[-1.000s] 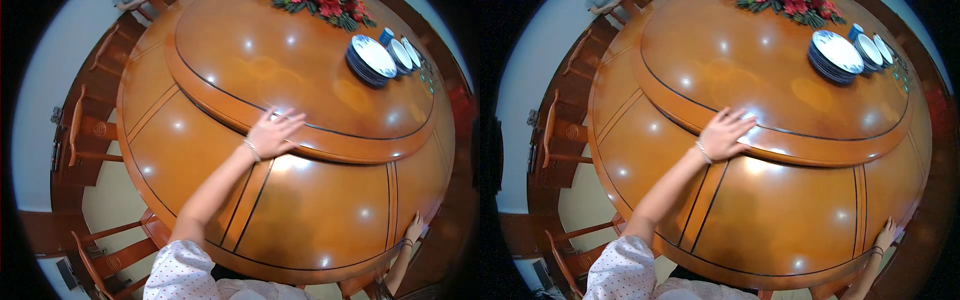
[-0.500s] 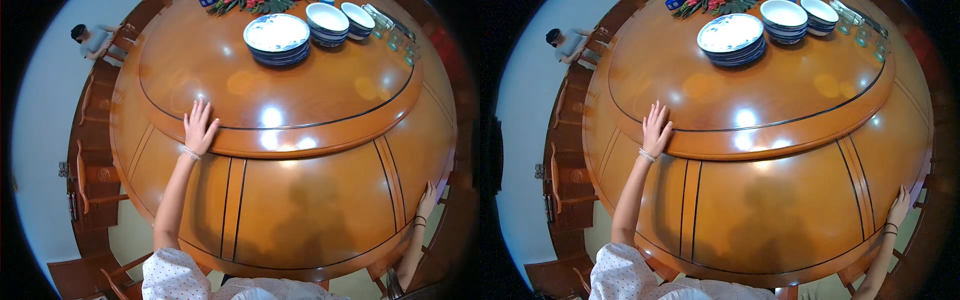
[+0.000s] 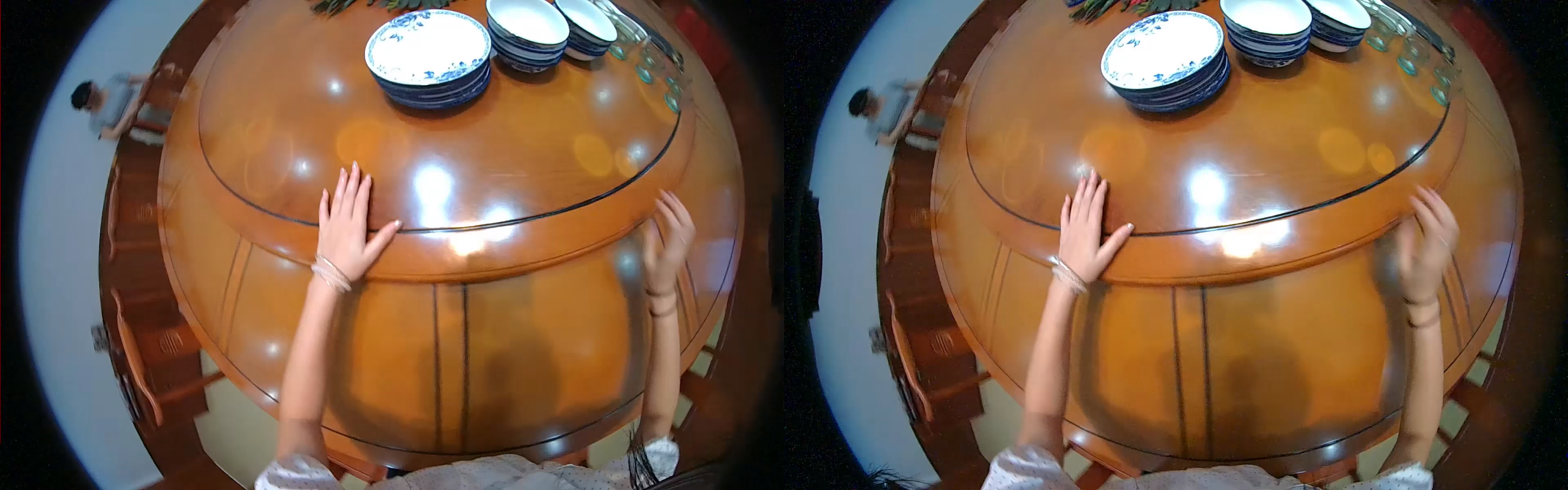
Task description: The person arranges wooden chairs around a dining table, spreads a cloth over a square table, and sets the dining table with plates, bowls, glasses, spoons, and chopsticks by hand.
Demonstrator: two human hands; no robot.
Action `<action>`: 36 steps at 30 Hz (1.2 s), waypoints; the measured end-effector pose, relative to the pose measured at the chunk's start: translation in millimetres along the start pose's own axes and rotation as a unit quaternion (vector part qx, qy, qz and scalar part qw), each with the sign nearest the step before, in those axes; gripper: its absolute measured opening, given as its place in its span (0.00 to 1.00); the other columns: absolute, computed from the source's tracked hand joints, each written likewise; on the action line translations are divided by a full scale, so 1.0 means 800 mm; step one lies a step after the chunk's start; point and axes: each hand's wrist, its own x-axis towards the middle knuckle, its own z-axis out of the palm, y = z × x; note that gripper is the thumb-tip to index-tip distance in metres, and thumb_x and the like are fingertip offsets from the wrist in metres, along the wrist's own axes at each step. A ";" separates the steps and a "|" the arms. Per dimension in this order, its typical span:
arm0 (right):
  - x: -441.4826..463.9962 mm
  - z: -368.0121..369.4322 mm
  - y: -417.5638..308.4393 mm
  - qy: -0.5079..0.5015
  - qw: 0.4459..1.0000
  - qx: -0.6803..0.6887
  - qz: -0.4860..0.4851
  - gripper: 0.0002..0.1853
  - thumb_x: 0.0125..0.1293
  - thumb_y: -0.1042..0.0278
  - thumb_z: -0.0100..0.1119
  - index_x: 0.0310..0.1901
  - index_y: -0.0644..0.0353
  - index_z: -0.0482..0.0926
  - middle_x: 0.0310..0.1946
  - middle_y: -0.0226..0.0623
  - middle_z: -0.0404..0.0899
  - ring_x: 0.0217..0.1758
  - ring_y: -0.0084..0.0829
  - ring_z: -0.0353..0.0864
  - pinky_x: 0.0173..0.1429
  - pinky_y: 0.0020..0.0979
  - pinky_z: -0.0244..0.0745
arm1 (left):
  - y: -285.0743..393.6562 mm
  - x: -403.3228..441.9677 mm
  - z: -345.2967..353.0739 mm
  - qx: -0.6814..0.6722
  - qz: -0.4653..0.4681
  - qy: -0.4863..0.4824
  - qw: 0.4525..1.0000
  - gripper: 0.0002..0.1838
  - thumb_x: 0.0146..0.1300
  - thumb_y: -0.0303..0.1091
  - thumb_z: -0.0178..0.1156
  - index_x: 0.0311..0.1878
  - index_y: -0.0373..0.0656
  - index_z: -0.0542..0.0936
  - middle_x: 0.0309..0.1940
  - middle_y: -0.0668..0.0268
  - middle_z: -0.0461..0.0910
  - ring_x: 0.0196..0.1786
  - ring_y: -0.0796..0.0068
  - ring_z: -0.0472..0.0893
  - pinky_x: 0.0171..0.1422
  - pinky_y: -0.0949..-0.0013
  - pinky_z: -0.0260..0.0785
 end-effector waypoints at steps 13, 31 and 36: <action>0.127 0.199 -0.226 -0.037 0.991 0.096 0.089 0.42 0.54 0.51 0.54 0.60 0.66 0.41 0.58 0.53 0.49 0.61 0.48 0.50 0.62 0.37 0.52 | -0.058 0.112 -0.058 -0.549 -0.104 0.005 0.829 0.35 0.58 0.46 0.48 0.60 0.32 0.48 0.31 0.56 0.76 0.30 0.71 0.77 0.31 0.73 0.70; 0.158 0.202 -0.289 -0.040 0.989 0.049 0.134 0.46 0.50 0.43 0.51 0.61 0.64 0.41 0.59 0.51 0.48 0.64 0.45 0.45 0.64 0.50 0.36 | -0.087 0.233 -0.119 -0.404 -0.226 -0.116 0.879 0.11 0.57 0.35 0.50 0.35 0.36 0.71 0.16 0.61 0.77 0.07 0.82 0.62 0.08 0.75 0.51; 0.161 0.190 -0.310 -0.050 0.979 0.094 0.173 0.46 0.50 0.52 0.54 0.61 0.66 0.38 0.59 0.49 0.49 0.65 0.43 0.42 0.66 0.48 0.32 | -0.083 0.218 -0.129 -0.432 -0.247 -0.102 0.861 0.11 0.56 0.36 0.51 0.36 0.38 0.71 0.18 0.63 0.76 0.08 0.84 0.63 0.09 0.79 0.49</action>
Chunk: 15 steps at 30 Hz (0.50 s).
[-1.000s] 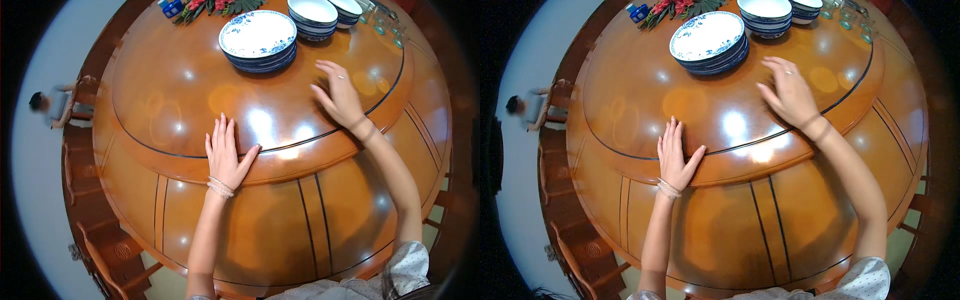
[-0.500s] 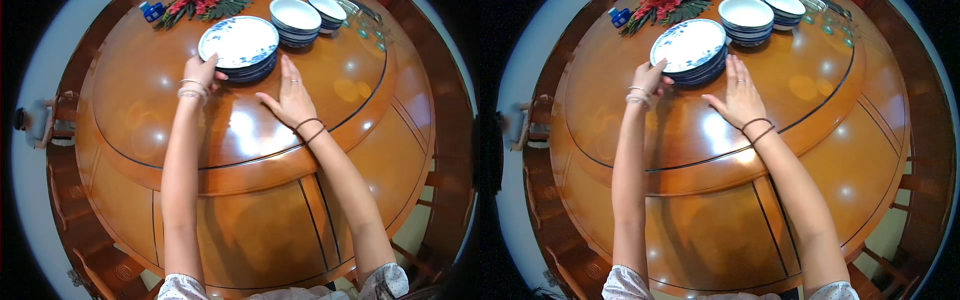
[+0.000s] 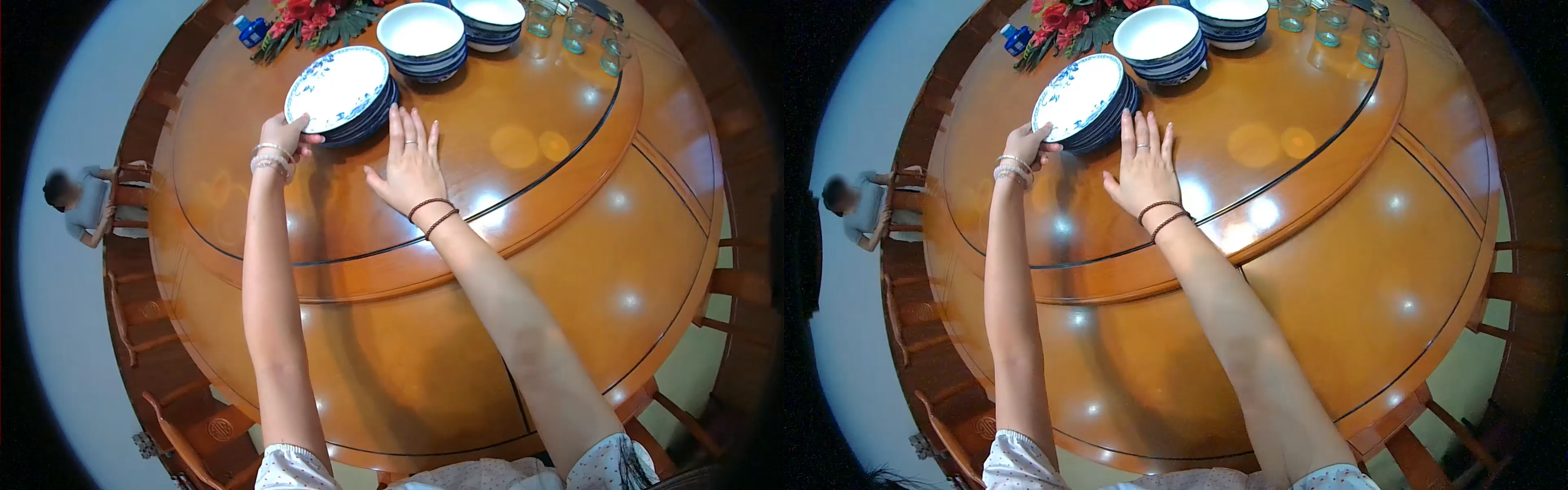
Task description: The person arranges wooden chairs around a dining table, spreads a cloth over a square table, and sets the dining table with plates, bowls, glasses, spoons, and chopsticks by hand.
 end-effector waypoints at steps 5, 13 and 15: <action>-0.009 0.004 -0.007 -0.006 0.996 0.081 0.033 0.45 0.47 0.59 0.54 0.60 0.69 0.37 0.59 0.53 0.49 0.65 0.44 0.43 0.67 0.45 0.33 | -0.007 -0.003 -0.006 -0.052 0.057 0.016 0.997 0.13 0.57 0.35 0.52 0.41 0.36 0.70 0.21 0.60 0.77 0.11 0.86 0.66 0.09 0.83 0.48; -0.021 -0.017 -0.001 0.132 0.889 0.429 0.093 0.35 0.53 0.70 0.48 0.59 0.71 0.41 0.53 0.58 0.56 0.59 0.50 0.54 0.63 0.40 0.47 | -0.014 -0.052 0.021 -0.213 0.163 0.100 0.958 0.12 0.58 0.27 0.47 0.44 0.31 0.66 0.21 0.55 0.76 0.13 0.82 0.71 0.11 0.82 0.54; -0.058 -0.031 0.000 0.127 0.800 0.570 0.135 0.29 0.60 0.70 0.43 0.59 0.69 0.45 0.52 0.56 0.60 0.55 0.43 0.62 0.59 0.35 0.55 | -0.031 -0.103 0.022 -0.232 0.212 0.101 0.944 0.13 0.59 0.29 0.47 0.46 0.33 0.65 0.22 0.60 0.74 0.11 0.83 0.66 0.11 0.82 0.52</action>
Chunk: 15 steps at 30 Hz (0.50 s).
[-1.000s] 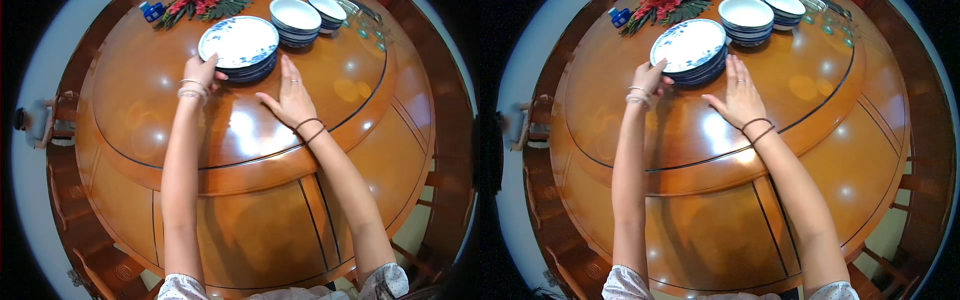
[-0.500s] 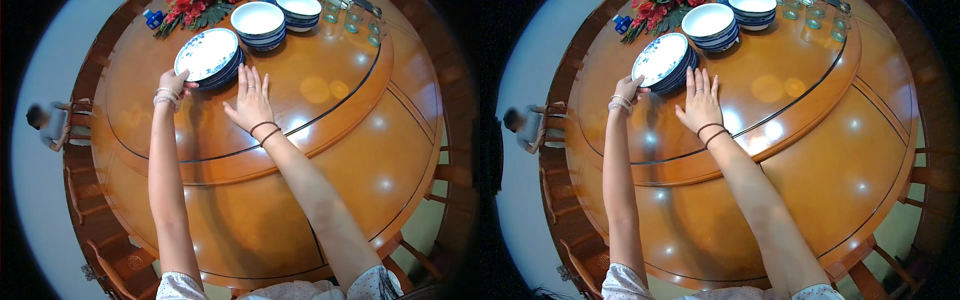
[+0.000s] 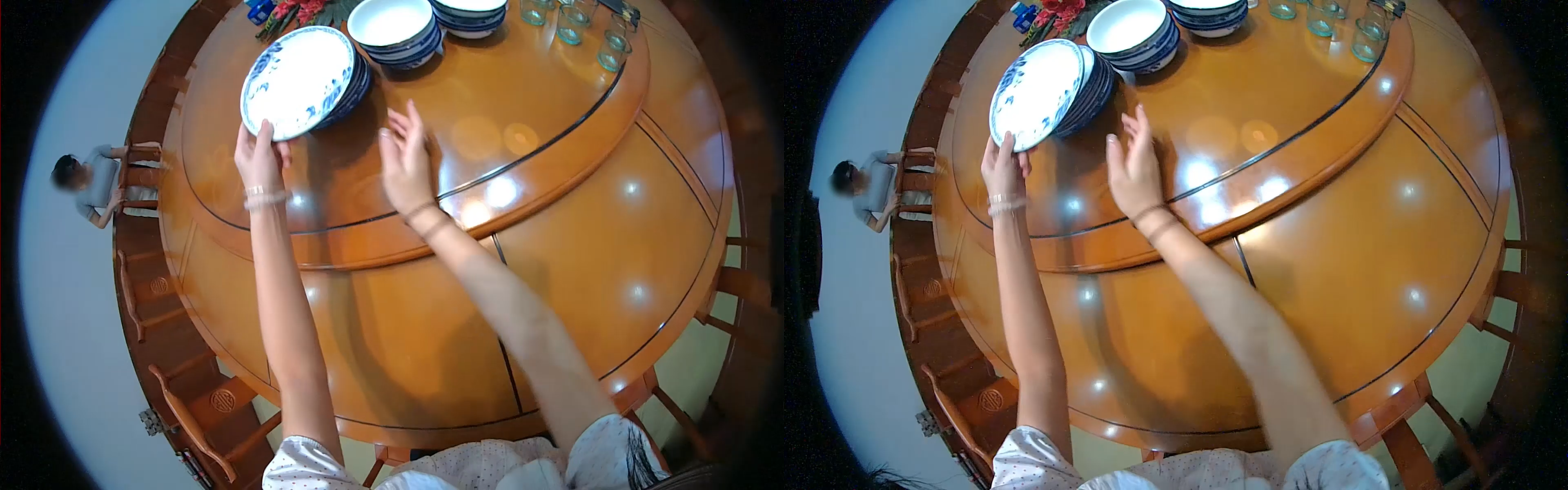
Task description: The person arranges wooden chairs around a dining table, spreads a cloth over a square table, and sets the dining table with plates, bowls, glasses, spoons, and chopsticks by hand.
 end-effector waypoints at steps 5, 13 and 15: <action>-0.084 -0.125 -0.096 -0.131 0.986 0.032 0.095 0.26 0.63 0.67 0.39 0.61 0.64 0.45 0.48 0.46 0.67 0.49 0.32 0.69 0.53 0.30 0.62 | 0.034 -0.172 0.026 -0.003 -0.063 0.031 0.998 0.23 0.60 0.28 0.45 0.58 0.36 0.56 0.25 0.66 0.73 0.08 0.86 0.61 0.08 0.83 0.50; -0.219 -0.242 -0.181 -0.106 0.943 -0.230 0.218 0.22 0.62 0.67 0.41 0.55 0.69 0.54 0.38 0.52 0.72 0.41 0.37 0.74 0.44 0.31 0.68 | 0.014 -0.421 0.112 -0.068 -0.283 0.000 0.957 0.27 0.61 0.27 0.43 0.61 0.38 0.46 0.22 0.61 0.73 0.09 0.83 0.66 0.10 0.82 0.57; -0.244 -0.274 -0.181 -0.058 0.939 -0.257 0.223 0.21 0.61 0.69 0.42 0.54 0.70 0.55 0.35 0.51 0.73 0.38 0.36 0.76 0.41 0.29 0.69 | 0.002 -0.455 0.129 -0.060 -0.300 -0.014 0.952 0.27 0.61 0.28 0.43 0.61 0.37 0.46 0.22 0.62 0.73 0.10 0.84 0.67 0.10 0.83 0.58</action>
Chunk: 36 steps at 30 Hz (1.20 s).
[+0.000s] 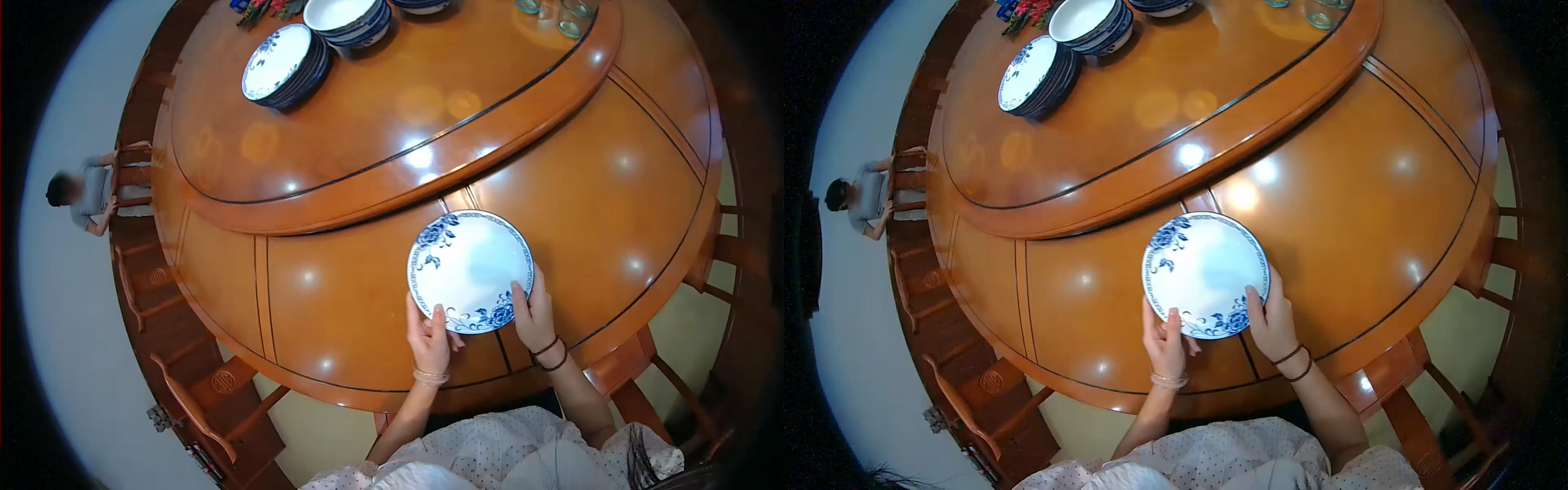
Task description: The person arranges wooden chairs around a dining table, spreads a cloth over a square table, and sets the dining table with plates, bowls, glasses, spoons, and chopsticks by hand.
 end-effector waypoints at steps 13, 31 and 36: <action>-0.026 -0.042 0.033 -0.033 0.988 -0.148 0.034 0.30 0.58 0.65 0.48 0.59 0.63 0.49 0.27 0.57 0.74 0.26 0.52 0.75 0.28 0.42 0.70 | -0.052 -0.029 0.024 0.020 -0.029 0.021 0.999 0.27 0.61 0.29 0.44 0.60 0.37 0.47 0.24 0.64 0.73 0.13 0.86 0.67 0.12 0.84 0.58; 0.231 -0.063 -0.071 0.070 0.918 -0.281 -0.272 0.19 0.57 0.68 0.49 0.50 0.64 0.66 0.49 0.44 0.67 0.54 0.42 0.63 0.55 0.34 0.60 | 0.107 0.105 -0.021 0.421 0.075 0.038 0.903 0.26 0.60 0.44 0.45 0.56 0.37 0.58 0.14 0.61 0.74 0.20 0.62 0.76 0.28 0.65 0.67; 0.351 -0.004 -0.065 0.021 0.834 -0.469 -0.291 0.26 0.58 0.54 0.45 0.57 0.57 0.60 0.60 0.39 0.54 0.64 0.36 0.49 0.64 0.45 0.43 | 0.174 0.224 0.015 0.391 0.200 0.049 0.897 0.26 0.59 0.43 0.48 0.55 0.36 0.59 0.17 0.61 0.74 0.18 0.67 0.73 0.28 0.68 0.65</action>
